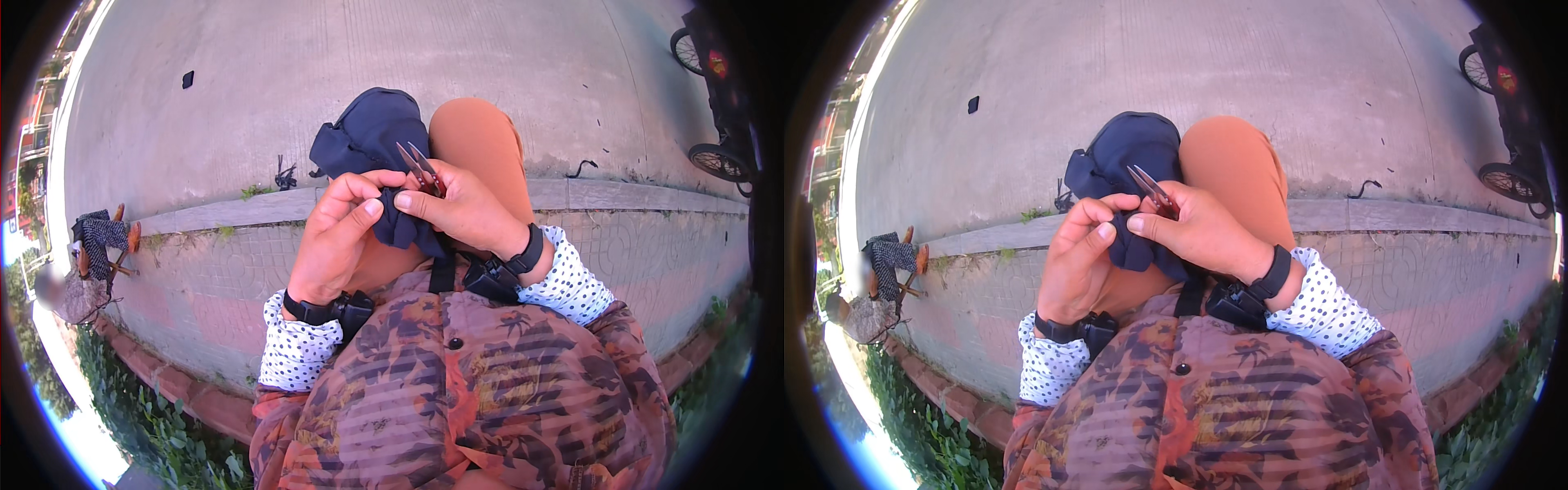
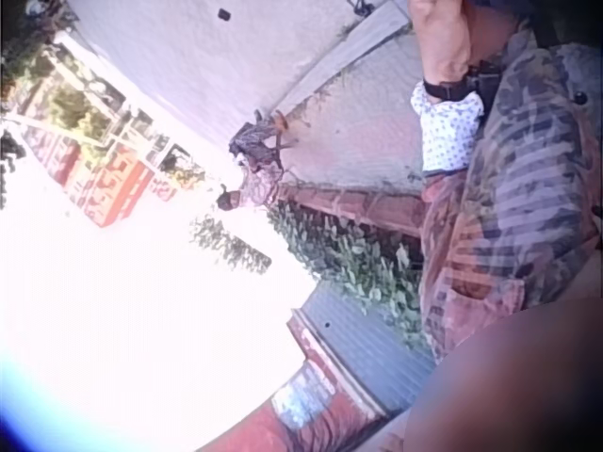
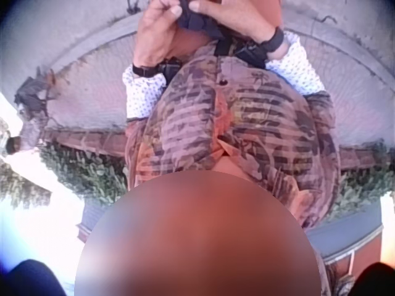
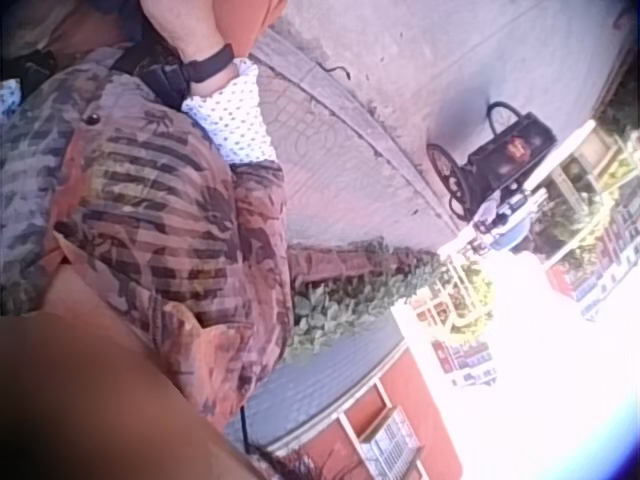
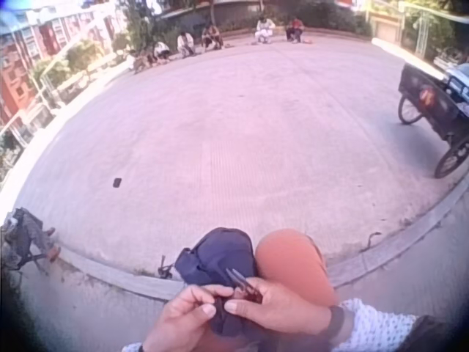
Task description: Using small snips to trim edges or threads on a dark blue fabric or leather piece.
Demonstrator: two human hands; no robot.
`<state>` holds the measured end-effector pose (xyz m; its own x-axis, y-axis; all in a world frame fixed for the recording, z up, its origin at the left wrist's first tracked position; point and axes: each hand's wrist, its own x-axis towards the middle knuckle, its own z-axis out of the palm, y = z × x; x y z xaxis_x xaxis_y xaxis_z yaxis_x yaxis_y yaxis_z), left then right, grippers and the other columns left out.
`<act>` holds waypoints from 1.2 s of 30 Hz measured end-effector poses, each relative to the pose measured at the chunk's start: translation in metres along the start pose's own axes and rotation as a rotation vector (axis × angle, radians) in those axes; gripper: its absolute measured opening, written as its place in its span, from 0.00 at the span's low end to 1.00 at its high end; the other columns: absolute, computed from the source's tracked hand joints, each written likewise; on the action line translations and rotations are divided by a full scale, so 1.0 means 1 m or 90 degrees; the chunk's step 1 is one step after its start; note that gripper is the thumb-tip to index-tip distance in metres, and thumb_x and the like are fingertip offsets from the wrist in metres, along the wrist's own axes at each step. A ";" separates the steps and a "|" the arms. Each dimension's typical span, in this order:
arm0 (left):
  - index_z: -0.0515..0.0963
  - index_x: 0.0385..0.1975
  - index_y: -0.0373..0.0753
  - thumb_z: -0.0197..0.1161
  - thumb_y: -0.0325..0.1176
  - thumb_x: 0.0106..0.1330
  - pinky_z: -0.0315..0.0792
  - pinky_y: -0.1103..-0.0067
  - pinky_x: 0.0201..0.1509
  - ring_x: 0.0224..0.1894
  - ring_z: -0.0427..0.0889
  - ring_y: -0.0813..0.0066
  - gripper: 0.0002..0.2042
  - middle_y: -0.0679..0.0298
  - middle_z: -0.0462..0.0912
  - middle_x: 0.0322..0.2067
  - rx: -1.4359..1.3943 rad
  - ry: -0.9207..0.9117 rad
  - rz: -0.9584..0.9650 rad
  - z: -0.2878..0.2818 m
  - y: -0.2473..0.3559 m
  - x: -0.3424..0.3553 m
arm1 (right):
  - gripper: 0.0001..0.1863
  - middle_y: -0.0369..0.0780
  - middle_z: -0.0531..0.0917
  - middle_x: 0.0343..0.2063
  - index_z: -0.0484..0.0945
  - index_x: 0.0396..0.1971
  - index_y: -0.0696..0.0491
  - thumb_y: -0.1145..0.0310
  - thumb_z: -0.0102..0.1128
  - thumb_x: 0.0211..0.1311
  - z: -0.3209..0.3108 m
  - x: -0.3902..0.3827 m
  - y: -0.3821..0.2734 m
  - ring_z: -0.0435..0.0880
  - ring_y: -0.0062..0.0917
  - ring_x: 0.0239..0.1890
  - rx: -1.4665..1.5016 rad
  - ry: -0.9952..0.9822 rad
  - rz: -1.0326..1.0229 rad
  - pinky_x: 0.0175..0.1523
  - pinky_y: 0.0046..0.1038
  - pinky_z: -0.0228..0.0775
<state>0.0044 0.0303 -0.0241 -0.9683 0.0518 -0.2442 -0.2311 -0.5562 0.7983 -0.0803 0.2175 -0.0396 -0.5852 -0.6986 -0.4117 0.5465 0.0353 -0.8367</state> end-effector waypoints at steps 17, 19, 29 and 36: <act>0.72 0.44 0.40 0.57 0.29 0.77 0.69 0.69 0.67 0.60 0.75 0.67 0.03 0.54 0.78 0.55 -0.018 -0.032 0.035 -0.010 -0.014 -0.008 | 0.15 0.29 0.74 0.32 0.74 0.38 0.52 0.59 0.71 0.67 0.007 -0.007 -0.004 0.70 0.10 0.31 -0.099 0.040 0.032 0.32 0.17 0.65; 0.73 0.44 0.39 0.54 0.25 0.77 0.64 0.73 0.69 0.59 0.74 0.72 0.02 0.58 0.79 0.53 -0.004 -0.035 0.045 -0.009 -0.014 -0.008 | 0.16 0.29 0.74 0.32 0.75 0.41 0.54 0.59 0.71 0.67 0.004 -0.006 0.007 0.70 0.11 0.32 -0.137 0.048 -0.036 0.34 0.18 0.67; 0.74 0.43 0.39 0.58 0.28 0.76 0.66 0.74 0.65 0.54 0.75 0.74 0.02 0.59 0.78 0.53 0.023 0.029 0.029 -0.002 -0.013 -0.012 | 0.11 0.30 0.74 0.27 0.76 0.49 0.55 0.64 0.50 0.80 0.005 -0.061 -0.025 0.71 0.13 0.27 -0.117 0.079 -0.084 0.34 0.20 0.68; 0.75 0.43 0.37 0.58 0.26 0.75 0.66 0.74 0.66 0.54 0.75 0.74 0.02 0.58 0.79 0.52 0.036 0.025 0.055 0.000 -0.014 -0.011 | 0.10 0.37 0.76 0.20 0.77 0.37 0.57 0.66 0.56 0.76 0.020 -0.059 -0.013 0.74 0.19 0.22 -0.334 0.057 -0.103 0.30 0.27 0.68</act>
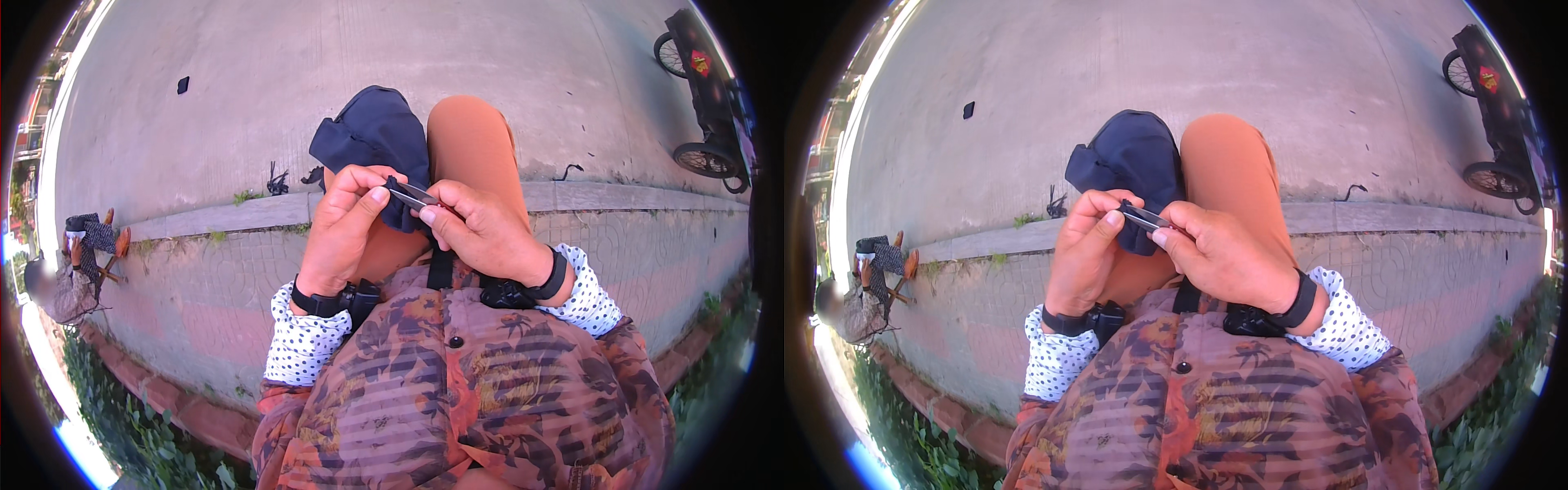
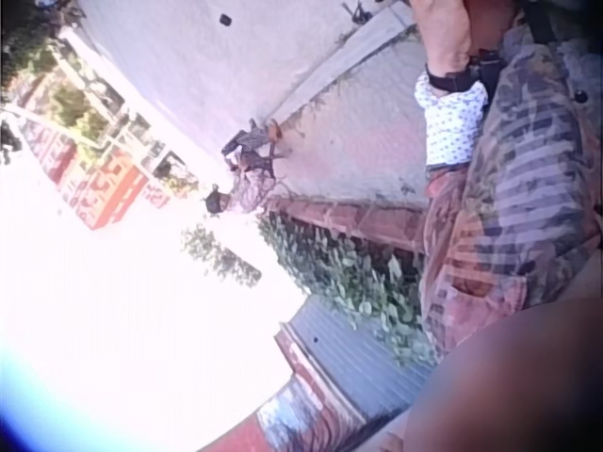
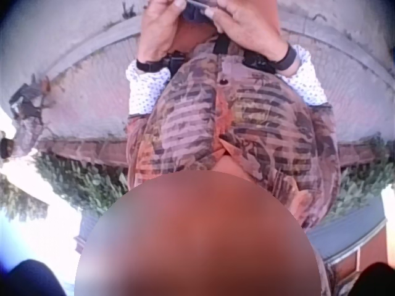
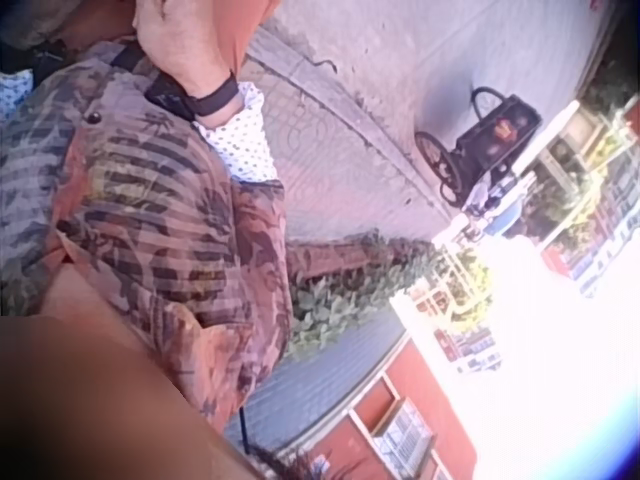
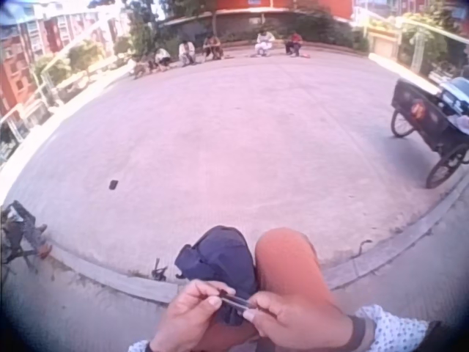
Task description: Using small snips to trim edges or threads on a dark blue fabric or leather piece.
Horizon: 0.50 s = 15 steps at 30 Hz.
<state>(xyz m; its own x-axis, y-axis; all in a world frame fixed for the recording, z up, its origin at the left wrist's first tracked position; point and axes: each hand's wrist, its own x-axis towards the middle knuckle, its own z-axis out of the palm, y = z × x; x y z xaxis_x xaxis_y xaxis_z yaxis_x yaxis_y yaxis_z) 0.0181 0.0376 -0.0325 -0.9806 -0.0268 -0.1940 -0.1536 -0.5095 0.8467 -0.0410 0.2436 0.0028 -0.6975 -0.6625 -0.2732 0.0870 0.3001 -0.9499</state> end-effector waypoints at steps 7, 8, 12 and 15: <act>0.74 0.43 0.37 0.56 0.25 0.75 0.66 0.74 0.66 0.54 0.76 0.74 0.02 0.57 0.78 0.52 0.030 0.003 0.008 0.000 -0.002 -0.001 | 0.10 0.42 0.79 0.21 0.76 0.37 0.58 0.67 0.56 0.75 -0.003 0.000 -0.002 0.80 0.30 0.23 -0.042 0.015 -0.001 0.31 0.33 0.71; 0.74 0.43 0.37 0.56 0.25 0.75 0.66 0.74 0.66 0.54 0.76 0.74 0.02 0.57 0.78 0.52 0.031 0.003 0.008 0.000 -0.003 -0.002 | 0.10 0.44 0.79 0.21 0.76 0.37 0.58 0.67 0.56 0.75 -0.004 0.000 -0.003 0.81 0.33 0.23 -0.060 0.013 -0.003 0.31 0.35 0.71; 0.74 0.43 0.36 0.56 0.24 0.75 0.66 0.75 0.66 0.54 0.76 0.74 0.02 0.58 0.78 0.53 0.047 -0.003 0.025 0.000 -0.006 -0.002 | 0.10 0.46 0.80 0.22 0.76 0.37 0.57 0.66 0.55 0.75 -0.006 -0.001 -0.009 0.82 0.40 0.24 -0.107 0.002 0.012 0.32 0.38 0.71; 0.74 0.43 0.36 0.56 0.24 0.76 0.66 0.75 0.66 0.54 0.76 0.75 0.02 0.58 0.78 0.53 0.086 0.003 0.042 0.001 -0.008 -0.002 | 0.10 0.47 0.79 0.22 0.75 0.37 0.57 0.65 0.55 0.76 -0.006 -0.002 -0.008 0.81 0.44 0.25 -0.143 0.009 -0.021 0.32 0.41 0.70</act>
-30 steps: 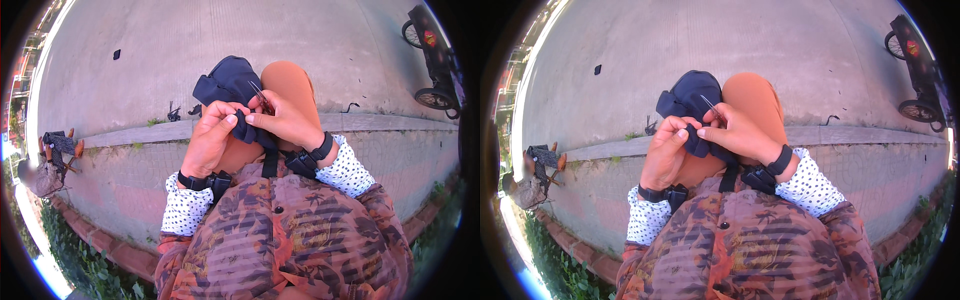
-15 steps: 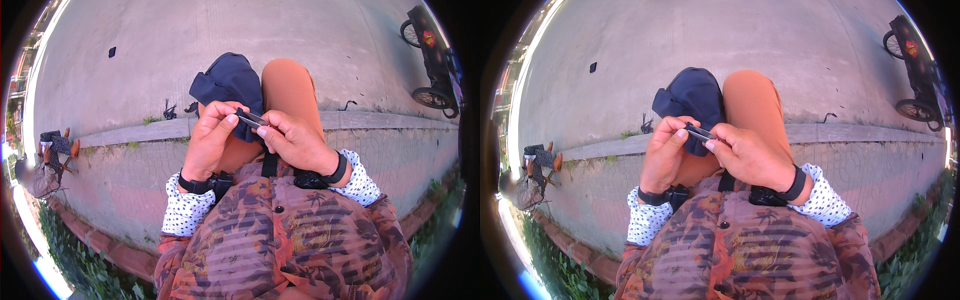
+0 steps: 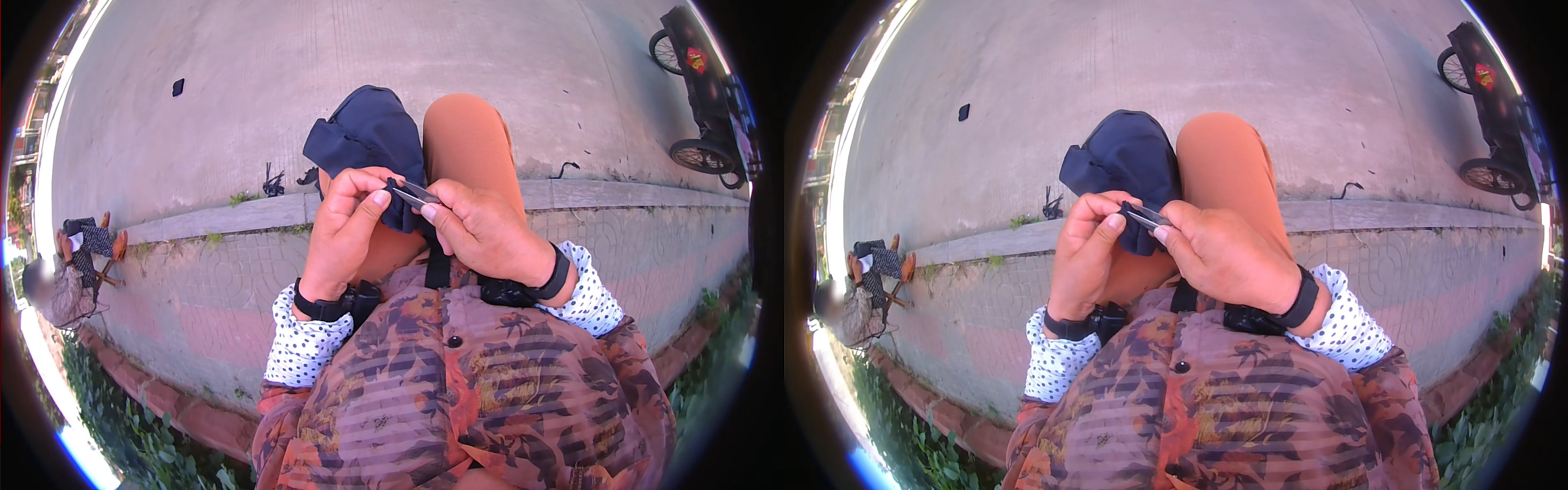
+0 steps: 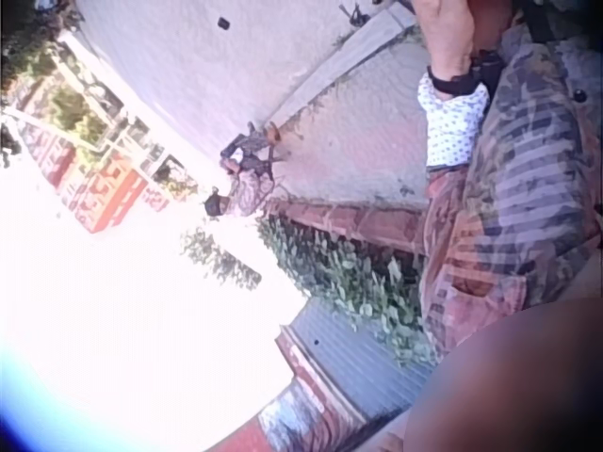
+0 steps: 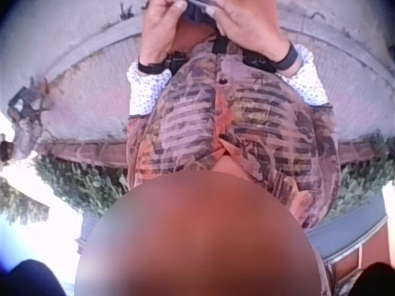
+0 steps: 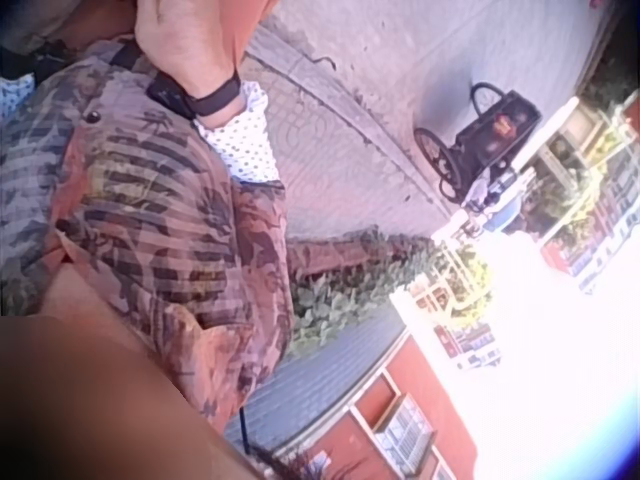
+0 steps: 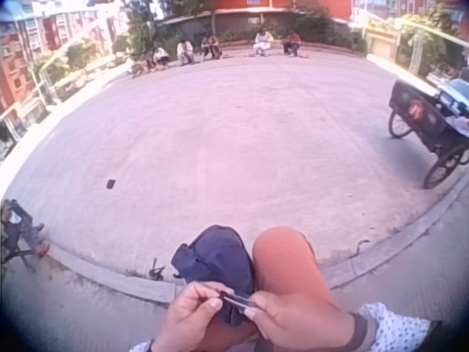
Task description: Using small snips to trim edges or threads on a dark blue fabric or leather piece.
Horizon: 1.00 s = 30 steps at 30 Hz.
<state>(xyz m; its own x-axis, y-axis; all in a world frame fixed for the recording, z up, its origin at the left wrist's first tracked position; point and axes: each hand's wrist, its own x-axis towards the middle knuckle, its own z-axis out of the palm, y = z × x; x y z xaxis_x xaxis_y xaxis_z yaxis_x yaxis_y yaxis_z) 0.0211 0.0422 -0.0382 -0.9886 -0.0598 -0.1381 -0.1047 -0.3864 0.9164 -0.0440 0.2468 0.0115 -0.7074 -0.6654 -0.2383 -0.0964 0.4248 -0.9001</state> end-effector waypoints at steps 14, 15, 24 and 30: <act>0.74 0.44 0.35 0.56 0.22 0.76 0.69 0.77 0.65 0.55 0.77 0.74 0.03 0.57 0.78 0.53 0.098 0.015 0.059 0.000 -0.011 -0.001 | 0.08 0.52 0.80 0.22 0.71 0.37 0.58 0.68 0.53 0.75 0.008 0.000 0.005 0.82 0.52 0.28 -0.114 0.079 -0.086 0.32 0.47 0.71; 0.74 0.44 0.35 0.56 0.22 0.75 0.69 0.77 0.65 0.55 0.77 0.74 0.03 0.57 0.78 0.53 0.131 0.015 0.074 -0.001 -0.012 -0.001 | 0.08 0.52 0.80 0.22 0.71 0.37 0.58 0.68 0.53 0.75 0.007 -0.001 0.004 0.82 0.52 0.28 -0.114 0.079 -0.086 0.32 0.47 0.71; 0.74 0.44 0.34 0.57 0.20 0.75 0.70 0.78 0.63 0.54 0.77 0.75 0.04 0.58 0.79 0.51 0.304 0.006 0.108 0.005 -0.006 -0.002 | 0.08 0.52 0.80 0.21 0.70 0.36 0.58 0.69 0.53 0.74 0.009 0.004 0.008 0.81 0.52 0.26 -0.172 0.094 -0.111 0.30 0.48 0.70; 0.76 0.41 0.34 0.59 0.21 0.73 0.73 0.79 0.57 0.49 0.81 0.75 0.02 0.59 0.83 0.46 0.178 0.064 0.123 0.005 -0.017 0.000 | 0.11 0.50 0.76 0.20 0.70 0.33 0.57 0.68 0.54 0.76 0.015 0.020 0.020 0.80 0.49 0.24 0.080 0.138 -0.075 0.29 0.43 0.68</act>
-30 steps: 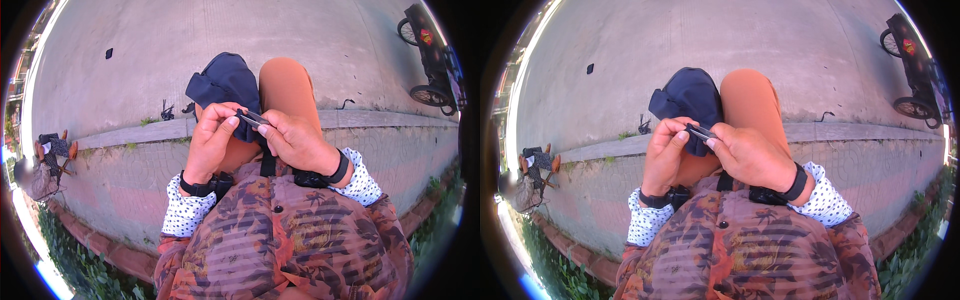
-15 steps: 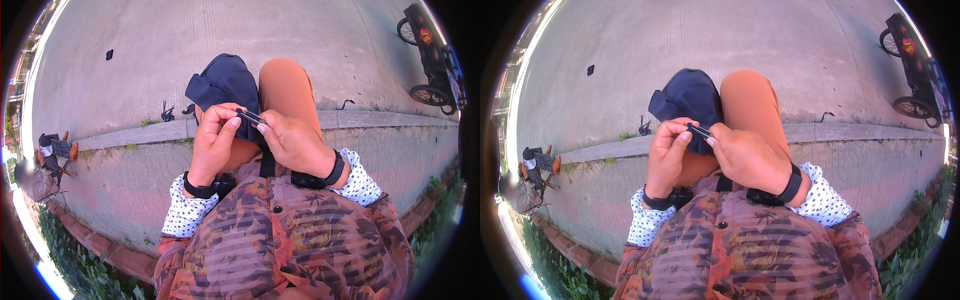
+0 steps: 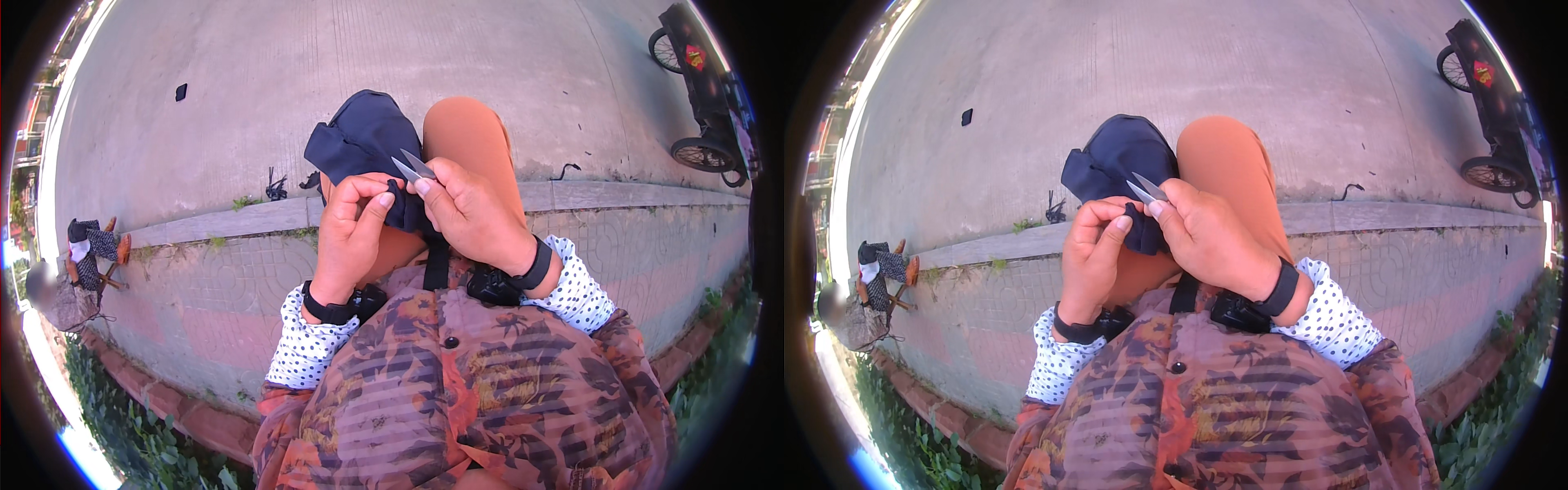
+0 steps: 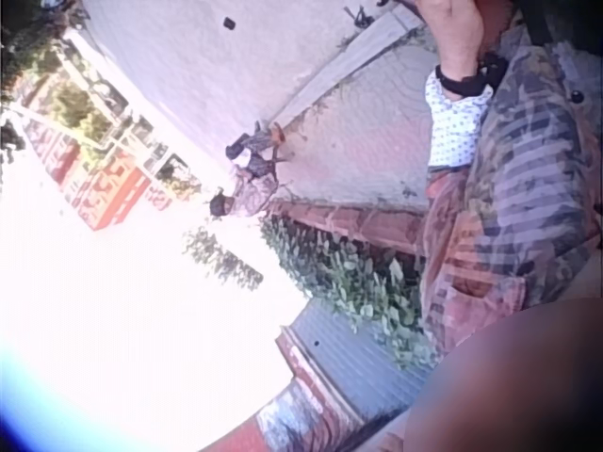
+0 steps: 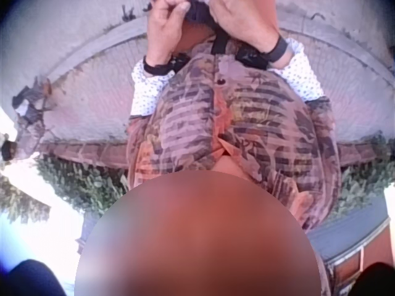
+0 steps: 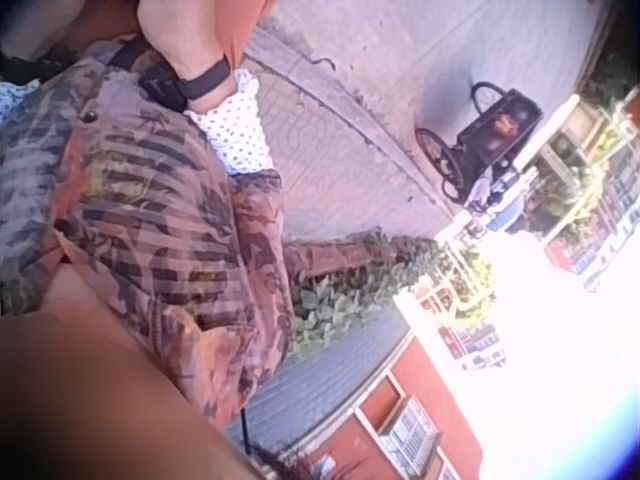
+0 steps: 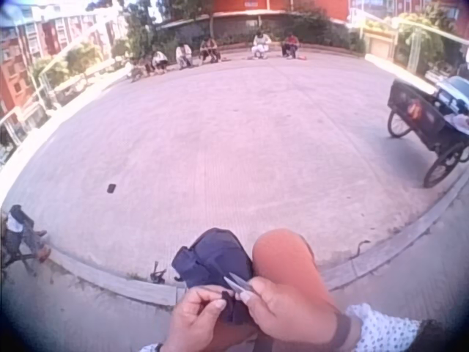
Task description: Using small snips to trim edges or threads on a dark blue fabric or leather piece.
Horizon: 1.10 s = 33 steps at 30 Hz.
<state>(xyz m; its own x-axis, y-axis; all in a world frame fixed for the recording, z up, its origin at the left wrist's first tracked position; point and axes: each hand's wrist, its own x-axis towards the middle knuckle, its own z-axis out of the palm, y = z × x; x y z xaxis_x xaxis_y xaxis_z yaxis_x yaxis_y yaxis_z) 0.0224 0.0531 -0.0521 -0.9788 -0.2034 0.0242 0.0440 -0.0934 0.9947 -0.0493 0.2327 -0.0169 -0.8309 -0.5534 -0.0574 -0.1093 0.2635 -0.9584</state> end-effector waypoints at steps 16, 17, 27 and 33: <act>0.75 0.44 0.34 0.57 0.20 0.75 0.71 0.77 0.64 0.55 0.79 0.73 0.04 0.58 0.80 0.51 -0.017 -0.037 -0.016 -0.001 0.003 -0.002 | 0.10 0.51 0.80 0.23 0.72 0.37 0.58 0.67 0.54 0.75 -0.015 -0.021 -0.017 0.82 0.50 0.28 -0.169 -0.078 -0.013 0.33 0.45 0.71; 0.75 0.44 0.34 0.57 0.20 0.74 0.71 0.77 0.64 0.55 0.79 0.73 0.04 0.58 0.80 0.51 -0.011 -0.038 -0.011 -0.001 0.003 -0.002 | 0.09 0.51 0.80 0.22 0.72 0.37 0.58 0.67 0.54 0.75 -0.015 -0.021 -0.016 0.82 0.51 0.28 -0.191 -0.071 -0.028 0.33 0.46 0.71; 0.77 0.43 0.33 0.58 0.19 0.73 0.72 0.77 0.61 0.54 0.80 0.72 0.04 0.57 0.81 0.50 0.103 -0.042 0.041 0.004 0.005 -0.003 | 0.07 0.52 0.80 0.21 0.72 0.34 0.58 0.71 0.56 0.71 -0.020 -0.017 -0.015 0.82 0.52 0.26 -0.336 -0.091 -0.099 0.30 0.48 0.72; 0.78 0.41 0.32 0.59 0.19 0.73 0.73 0.78 0.60 0.53 0.80 0.74 0.03 0.58 0.82 0.50 0.128 -0.014 0.026 0.005 0.002 -0.003 | 0.11 0.53 0.80 0.23 0.72 0.34 0.59 0.68 0.54 0.75 -0.011 -0.018 -0.011 0.82 0.51 0.28 -0.214 -0.052 -0.039 0.32 0.45 0.72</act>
<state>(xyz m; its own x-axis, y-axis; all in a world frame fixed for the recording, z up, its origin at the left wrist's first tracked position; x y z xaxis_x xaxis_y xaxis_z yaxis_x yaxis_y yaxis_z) 0.0246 0.0589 -0.0499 -0.9812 -0.1815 0.0649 0.0450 0.1114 0.9928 -0.0395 0.2481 -0.0025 -0.7727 -0.6336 -0.0383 -0.3422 0.4665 -0.8156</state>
